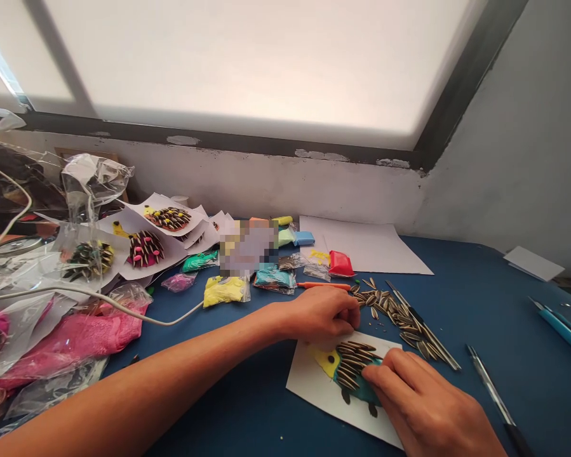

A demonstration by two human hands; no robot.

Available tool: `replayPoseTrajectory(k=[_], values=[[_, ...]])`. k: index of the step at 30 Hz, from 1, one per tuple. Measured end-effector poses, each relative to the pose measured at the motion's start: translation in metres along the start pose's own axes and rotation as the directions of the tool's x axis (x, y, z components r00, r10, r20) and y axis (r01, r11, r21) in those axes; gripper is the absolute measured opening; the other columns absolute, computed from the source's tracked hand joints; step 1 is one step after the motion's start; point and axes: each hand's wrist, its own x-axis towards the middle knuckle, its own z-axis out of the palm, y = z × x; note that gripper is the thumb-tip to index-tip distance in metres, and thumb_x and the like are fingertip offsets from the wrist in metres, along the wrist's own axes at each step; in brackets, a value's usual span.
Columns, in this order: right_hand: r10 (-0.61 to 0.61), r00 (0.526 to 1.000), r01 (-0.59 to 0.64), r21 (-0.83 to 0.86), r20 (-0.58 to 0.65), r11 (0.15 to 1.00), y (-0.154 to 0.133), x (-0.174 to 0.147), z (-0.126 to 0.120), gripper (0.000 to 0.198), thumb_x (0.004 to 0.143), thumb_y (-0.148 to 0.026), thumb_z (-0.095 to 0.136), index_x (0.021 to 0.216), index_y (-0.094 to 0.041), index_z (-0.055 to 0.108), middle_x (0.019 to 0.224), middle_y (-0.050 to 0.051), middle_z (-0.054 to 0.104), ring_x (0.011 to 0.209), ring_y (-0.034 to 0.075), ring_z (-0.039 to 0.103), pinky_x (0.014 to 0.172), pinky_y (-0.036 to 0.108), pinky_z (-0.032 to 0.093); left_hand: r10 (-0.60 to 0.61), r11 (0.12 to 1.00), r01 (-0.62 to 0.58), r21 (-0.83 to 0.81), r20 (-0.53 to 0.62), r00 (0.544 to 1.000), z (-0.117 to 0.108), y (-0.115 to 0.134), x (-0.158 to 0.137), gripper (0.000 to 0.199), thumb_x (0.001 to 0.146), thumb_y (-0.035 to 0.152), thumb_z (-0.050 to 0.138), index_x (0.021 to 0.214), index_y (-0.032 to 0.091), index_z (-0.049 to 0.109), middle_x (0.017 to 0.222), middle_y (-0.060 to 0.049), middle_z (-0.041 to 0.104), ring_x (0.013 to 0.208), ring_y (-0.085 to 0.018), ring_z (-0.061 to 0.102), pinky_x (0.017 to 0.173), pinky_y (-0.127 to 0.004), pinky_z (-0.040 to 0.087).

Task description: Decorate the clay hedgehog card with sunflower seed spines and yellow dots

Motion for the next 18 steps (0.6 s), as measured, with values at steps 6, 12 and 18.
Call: replayPoseTrajectory(k=[6, 12, 18], values=[[0.049, 0.995, -0.046, -0.032, 0.092, 0.998, 0.002, 0.001, -0.007, 0.023, 0.097, -0.019, 0.04, 0.088, -0.025, 0.061, 0.08, 0.001, 0.062, 0.064, 0.012, 0.062, 0.052, 0.02, 0.043, 0.017, 1.0, -0.017, -0.018, 0.001, 1.0, 0.002, -0.004, 0.001, 0.007, 0.081, 0.011, 0.058, 0.085, 0.016, 0.061, 0.078, 0.003, 0.06, 0.07, -0.01, 0.052, 0.061, -0.019, 0.038], [0.22, 0.97, -0.235, -0.169, -0.105, 0.957, 0.036, 0.0, -0.025, 0.037, 0.1, -0.043, 0.034, 0.089, -0.026, 0.065, 0.078, 0.0, 0.068, 0.054, 0.013, 0.064, 0.044, 0.024, 0.044, -0.006, 0.999, 0.007, -0.038, 0.018, 1.0, 0.0, -0.002, 0.001, 0.007, 0.081, 0.011, 0.058, 0.085, 0.016, 0.061, 0.079, 0.002, 0.059, 0.07, -0.01, 0.052, 0.06, -0.019, 0.037], [0.375, 0.922, -0.386, -0.164, -0.095, 0.908, 0.061, -0.004, -0.026, 0.061, 0.096, -0.063, 0.025, 0.081, -0.027, 0.072, 0.075, 0.001, 0.069, 0.05, 0.013, 0.065, 0.037, 0.024, 0.044, -0.014, 0.997, 0.016, -0.069, 0.032, 0.999, 0.0, 0.0, 0.001, 0.006, 0.081, 0.01, 0.057, 0.082, 0.016, 0.06, 0.074, 0.003, 0.057, 0.069, -0.01, 0.052, 0.058, -0.018, 0.037]])
